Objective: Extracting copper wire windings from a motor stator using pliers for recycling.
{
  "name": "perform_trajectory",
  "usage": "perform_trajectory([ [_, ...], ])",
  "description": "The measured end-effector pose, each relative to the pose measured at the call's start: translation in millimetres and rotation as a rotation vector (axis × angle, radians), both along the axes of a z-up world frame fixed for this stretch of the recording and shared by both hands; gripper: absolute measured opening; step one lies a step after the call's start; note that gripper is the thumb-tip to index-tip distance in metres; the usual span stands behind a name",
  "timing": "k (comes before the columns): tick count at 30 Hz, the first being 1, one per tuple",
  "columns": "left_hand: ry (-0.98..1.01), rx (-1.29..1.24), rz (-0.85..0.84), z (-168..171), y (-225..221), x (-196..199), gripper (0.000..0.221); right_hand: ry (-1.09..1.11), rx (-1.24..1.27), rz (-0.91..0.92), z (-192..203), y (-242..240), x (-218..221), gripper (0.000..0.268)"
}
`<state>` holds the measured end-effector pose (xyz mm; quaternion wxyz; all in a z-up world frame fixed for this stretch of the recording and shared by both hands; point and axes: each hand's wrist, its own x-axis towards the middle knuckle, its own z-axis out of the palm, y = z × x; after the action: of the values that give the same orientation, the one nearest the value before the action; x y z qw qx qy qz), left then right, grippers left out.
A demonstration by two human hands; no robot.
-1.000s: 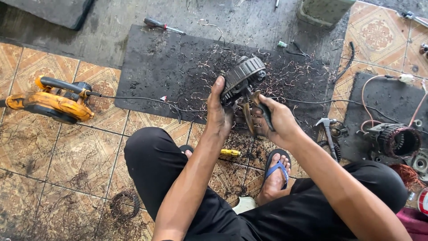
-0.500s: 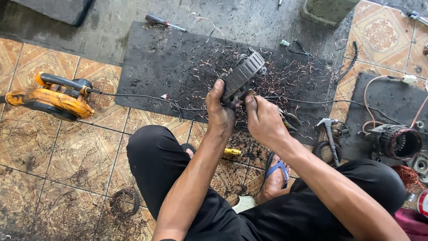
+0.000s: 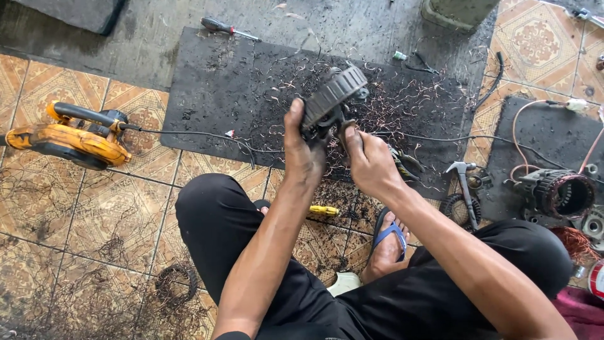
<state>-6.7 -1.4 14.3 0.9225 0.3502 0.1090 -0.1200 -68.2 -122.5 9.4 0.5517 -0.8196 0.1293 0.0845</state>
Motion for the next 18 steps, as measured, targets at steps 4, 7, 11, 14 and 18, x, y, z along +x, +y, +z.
perform_trajectory([
  [4,0.095,-0.284,0.031,5,4,12,0.065,0.030,0.446,-0.160,20,11,-2,0.046],
  [7,0.190,-0.170,0.007,5,0,15,0.072,-0.007,0.511,-0.198,31,14,-2,0.044],
  [11,0.189,-0.194,0.069,2,-2,13,0.070,0.071,0.741,-0.354,15,9,-6,0.039],
  [14,0.190,-0.220,0.115,-1,-6,10,0.068,0.086,0.668,-0.316,15,11,-9,0.041],
  [18,0.077,-0.130,0.114,18,-5,0,0.063,0.001,0.213,-0.140,4,15,-13,0.052],
])
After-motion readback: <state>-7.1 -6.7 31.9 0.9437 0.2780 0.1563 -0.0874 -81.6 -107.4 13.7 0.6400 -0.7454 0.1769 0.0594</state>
